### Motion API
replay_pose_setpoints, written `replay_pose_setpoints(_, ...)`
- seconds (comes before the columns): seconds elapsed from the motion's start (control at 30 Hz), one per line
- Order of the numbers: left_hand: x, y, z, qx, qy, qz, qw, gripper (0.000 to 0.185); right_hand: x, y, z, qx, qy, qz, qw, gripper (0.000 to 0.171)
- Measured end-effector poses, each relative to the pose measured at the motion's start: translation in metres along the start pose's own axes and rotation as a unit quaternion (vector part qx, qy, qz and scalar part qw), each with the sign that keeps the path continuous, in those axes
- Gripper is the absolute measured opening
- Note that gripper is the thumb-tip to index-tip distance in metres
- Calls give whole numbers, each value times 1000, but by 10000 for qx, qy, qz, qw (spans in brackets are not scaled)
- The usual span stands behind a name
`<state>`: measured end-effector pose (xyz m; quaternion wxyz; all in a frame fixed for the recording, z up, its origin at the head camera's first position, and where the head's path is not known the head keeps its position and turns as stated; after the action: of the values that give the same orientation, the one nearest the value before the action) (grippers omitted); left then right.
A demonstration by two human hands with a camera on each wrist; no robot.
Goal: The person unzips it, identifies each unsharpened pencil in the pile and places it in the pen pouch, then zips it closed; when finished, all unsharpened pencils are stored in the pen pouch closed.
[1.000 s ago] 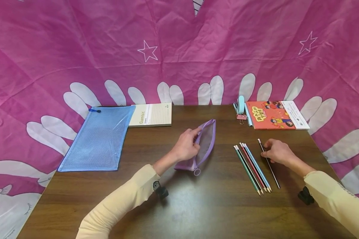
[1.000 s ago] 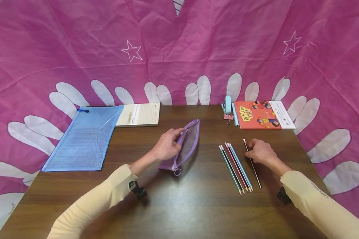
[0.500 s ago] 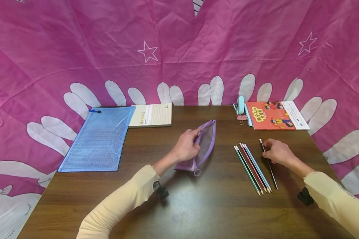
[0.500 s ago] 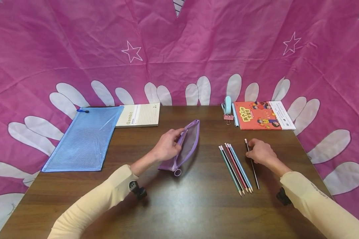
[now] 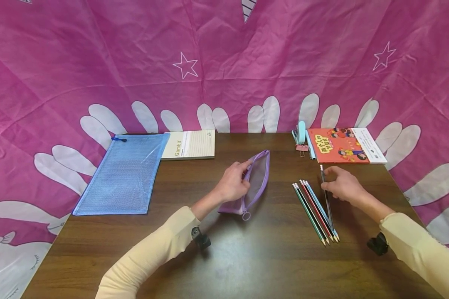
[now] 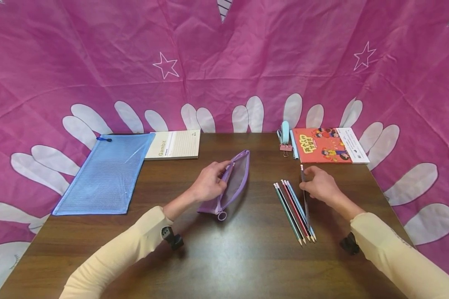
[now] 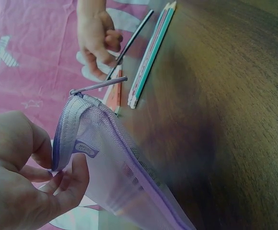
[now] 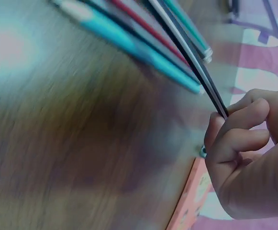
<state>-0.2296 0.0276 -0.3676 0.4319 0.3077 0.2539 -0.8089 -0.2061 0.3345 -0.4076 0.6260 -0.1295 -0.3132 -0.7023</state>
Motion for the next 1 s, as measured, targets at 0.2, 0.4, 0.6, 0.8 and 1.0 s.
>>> replay_pose_setpoints(0.2,1,1,0,34,94,85,9999,72,18,3,-1,63,-893,29,9960,53)
replay_pose_setpoints(0.4,2,0,-1,54,78,98,9999,72,42,7,0,-75,-1741,119,9846,54)
replay_pose_setpoints(0.6,1,0,-1,85,124,121,9998,72,59,5,1,-284,-2290,187,9728,53)
replay_pose_setpoints(0.8,-1,1,0,36,81,40,10000,70,72,2,0,-479,-2872,273,9563,47)
replay_pose_setpoints(1.0,-1,1,-1,27,48,41,10000,70,86,0,-5,-584,-3280,376,9421,44)
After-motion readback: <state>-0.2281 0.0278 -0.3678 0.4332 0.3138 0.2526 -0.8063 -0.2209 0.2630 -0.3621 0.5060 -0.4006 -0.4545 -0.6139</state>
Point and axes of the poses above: each hand's wrist, its own y-axis away from the middle knuckle, its own z-axis out of the back of the hand, x = y × z, the point moved 8 cm from there along -y, towards the middle knuckle, and after that the axes turned 2 degrees about y, right-handed, at the moved point
